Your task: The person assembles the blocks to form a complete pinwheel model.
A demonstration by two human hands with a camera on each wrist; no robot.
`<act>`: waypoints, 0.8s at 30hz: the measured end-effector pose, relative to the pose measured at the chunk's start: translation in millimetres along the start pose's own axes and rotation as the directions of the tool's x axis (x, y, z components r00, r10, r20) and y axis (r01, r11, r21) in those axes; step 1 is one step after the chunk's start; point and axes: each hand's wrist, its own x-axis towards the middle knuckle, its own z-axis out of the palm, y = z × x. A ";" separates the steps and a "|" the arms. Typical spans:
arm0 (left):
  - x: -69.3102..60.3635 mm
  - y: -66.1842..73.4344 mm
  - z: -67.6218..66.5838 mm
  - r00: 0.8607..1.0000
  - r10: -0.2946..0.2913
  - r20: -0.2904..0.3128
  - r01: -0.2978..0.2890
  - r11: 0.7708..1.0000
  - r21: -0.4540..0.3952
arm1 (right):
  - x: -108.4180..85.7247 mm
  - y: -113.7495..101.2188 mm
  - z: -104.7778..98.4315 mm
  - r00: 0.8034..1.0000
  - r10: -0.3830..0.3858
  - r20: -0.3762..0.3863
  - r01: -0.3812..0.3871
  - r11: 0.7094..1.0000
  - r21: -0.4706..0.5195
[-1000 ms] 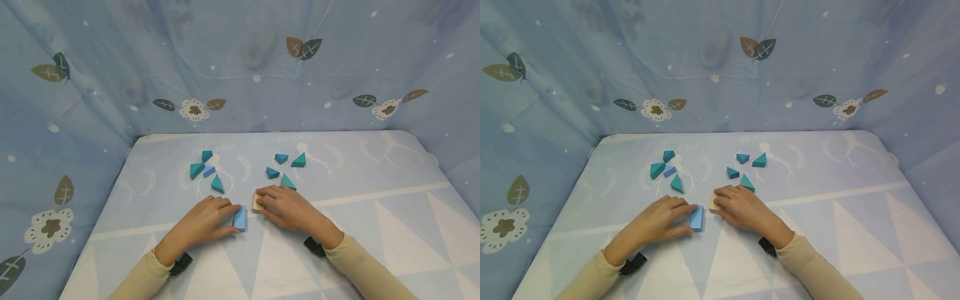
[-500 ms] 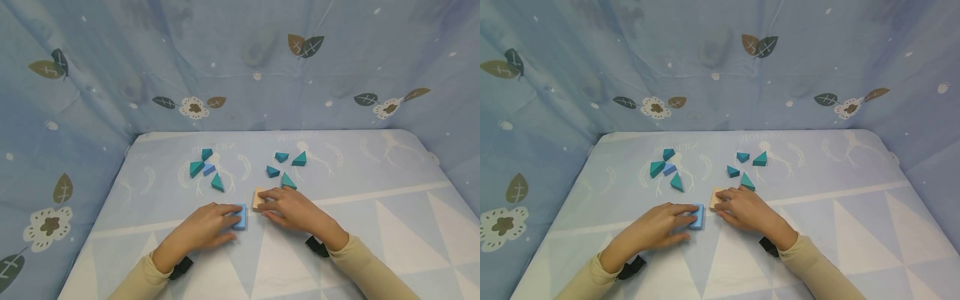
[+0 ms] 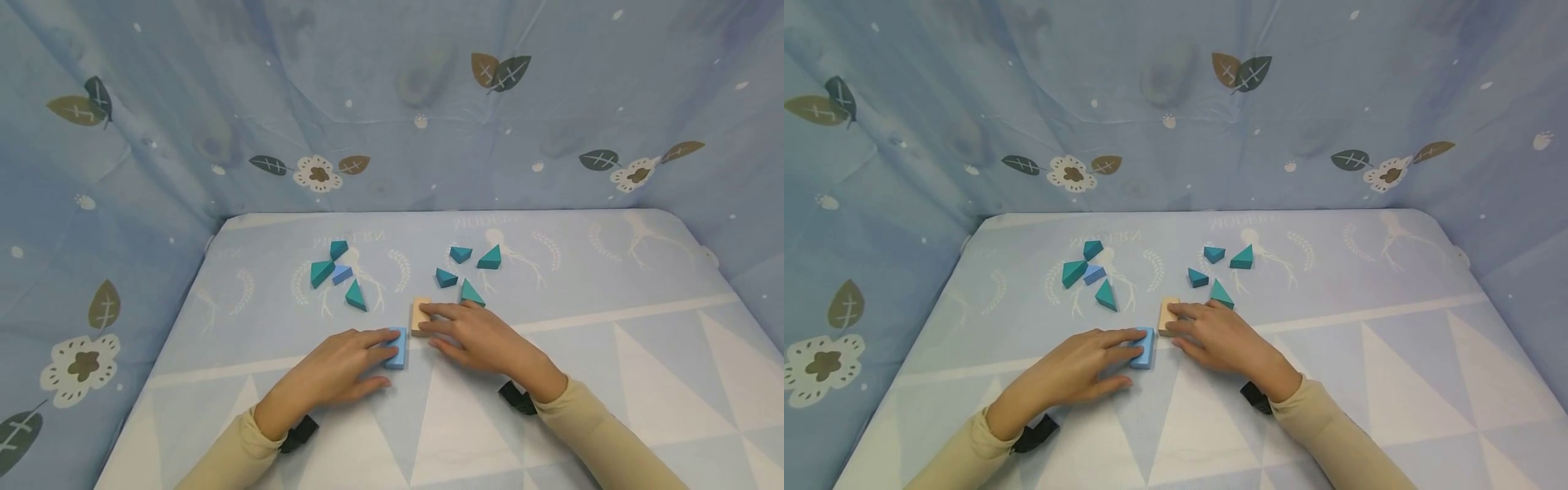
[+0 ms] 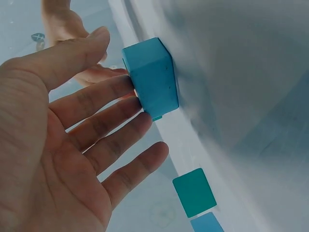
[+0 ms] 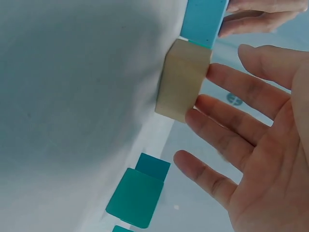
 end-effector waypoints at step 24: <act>4.2 8.2 4.9 1.000 0.006 0.008 -0.007 1.000 0.016 | 18.1 17.3 5.6 0.998 -0.052 0.026 0.048 0.990 0.129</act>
